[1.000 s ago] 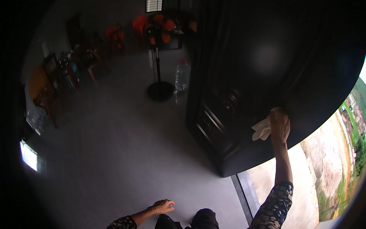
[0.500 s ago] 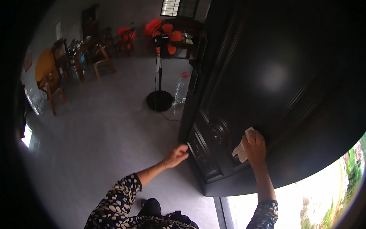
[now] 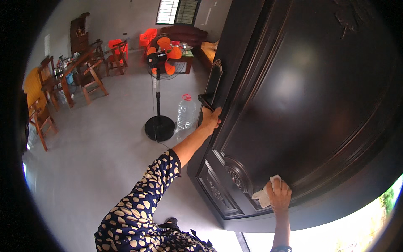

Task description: The person kneels on the floor and wipes a dark-colored door with a white cloth. They clean the door's surface, decorative panels, and edges, moving from the top to the bottom and then to the side frame.

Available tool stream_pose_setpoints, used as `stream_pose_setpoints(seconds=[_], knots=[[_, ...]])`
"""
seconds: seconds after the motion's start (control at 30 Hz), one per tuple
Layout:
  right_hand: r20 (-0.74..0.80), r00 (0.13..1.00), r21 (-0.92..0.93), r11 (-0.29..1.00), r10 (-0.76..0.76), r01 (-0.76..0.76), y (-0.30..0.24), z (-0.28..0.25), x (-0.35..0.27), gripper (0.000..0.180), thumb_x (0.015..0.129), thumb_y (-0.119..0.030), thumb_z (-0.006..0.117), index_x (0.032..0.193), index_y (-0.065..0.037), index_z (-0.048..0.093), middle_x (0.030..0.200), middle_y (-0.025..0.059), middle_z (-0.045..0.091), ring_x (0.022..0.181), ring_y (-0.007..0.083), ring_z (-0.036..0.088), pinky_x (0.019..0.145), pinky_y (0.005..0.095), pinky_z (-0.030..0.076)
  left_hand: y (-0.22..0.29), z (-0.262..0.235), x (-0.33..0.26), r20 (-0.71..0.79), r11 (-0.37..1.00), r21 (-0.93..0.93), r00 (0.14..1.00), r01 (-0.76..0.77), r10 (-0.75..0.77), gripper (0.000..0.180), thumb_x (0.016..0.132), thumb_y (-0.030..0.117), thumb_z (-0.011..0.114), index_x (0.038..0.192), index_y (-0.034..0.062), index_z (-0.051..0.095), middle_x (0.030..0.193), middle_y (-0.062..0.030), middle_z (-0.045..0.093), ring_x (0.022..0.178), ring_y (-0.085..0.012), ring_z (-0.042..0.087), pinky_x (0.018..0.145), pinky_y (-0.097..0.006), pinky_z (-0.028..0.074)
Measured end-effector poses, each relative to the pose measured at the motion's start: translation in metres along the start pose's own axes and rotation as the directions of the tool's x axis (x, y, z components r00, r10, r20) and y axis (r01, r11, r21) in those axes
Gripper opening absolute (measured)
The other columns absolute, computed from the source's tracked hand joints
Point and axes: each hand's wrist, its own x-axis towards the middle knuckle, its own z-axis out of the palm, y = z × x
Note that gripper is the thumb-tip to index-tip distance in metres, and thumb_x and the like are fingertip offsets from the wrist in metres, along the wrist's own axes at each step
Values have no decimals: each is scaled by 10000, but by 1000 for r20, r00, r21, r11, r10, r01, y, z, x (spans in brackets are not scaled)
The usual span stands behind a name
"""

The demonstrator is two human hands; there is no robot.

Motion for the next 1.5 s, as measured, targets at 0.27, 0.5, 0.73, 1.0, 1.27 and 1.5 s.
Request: stream_pose_setpoints(seconds=[0.27,0.5,0.73,1.0,1.27,1.5], knots=[[12,999,-44,998,37,-37,-10,10,-5,226,739,-216,600,959,-186,560,1134,33,454,1003,259,457,744,388,400,-25,19,9,-26,955,134,962,-265,270,526,850,150,498,1171,-125,185,875,-252,515,844,-378,525,786,-414,404],[11,997,-32,997,77,-76,-22,0,-12,252,728,-212,605,973,-176,554,1145,36,453,1013,262,458,767,400,407,-40,20,29,120,975,146,981,-167,151,518,839,218,488,1160,-103,237,993,-281,491,942,-384,502,854,-409,376],[146,977,1,988,156,-157,-39,-14,-20,276,716,-205,603,987,-171,560,1101,50,501,977,275,506,751,409,414,-50,27,17,130,957,75,954,-279,268,491,823,217,524,1112,-96,280,860,-234,520,792,-387,496,787,-417,399],[92,982,-9,987,163,-163,-41,-19,-23,261,689,-214,592,948,-197,564,1082,4,501,980,198,508,769,377,376,-71,31,36,240,988,-146,966,-59,93,260,782,198,587,932,115,392,693,-29,431,488,-117,435,341,-246,364],[129,977,-33,985,172,-170,-45,-18,-24,253,695,-224,607,942,-237,556,1149,-20,486,1048,162,480,840,322,368,-50,10,59,359,997,-9,931,72,-64,180,763,243,603,837,155,464,627,12,395,376,-91,324,300,-216,244],[35,954,-102,950,299,-294,-40,-59,-35,270,662,-200,682,917,-221,596,1098,18,488,1065,220,464,781,312,435,-51,25,43,304,996,52,949,75,-87,184,837,276,563,891,117,489,621,-3,426,399,-92,367,322,-219,234]])
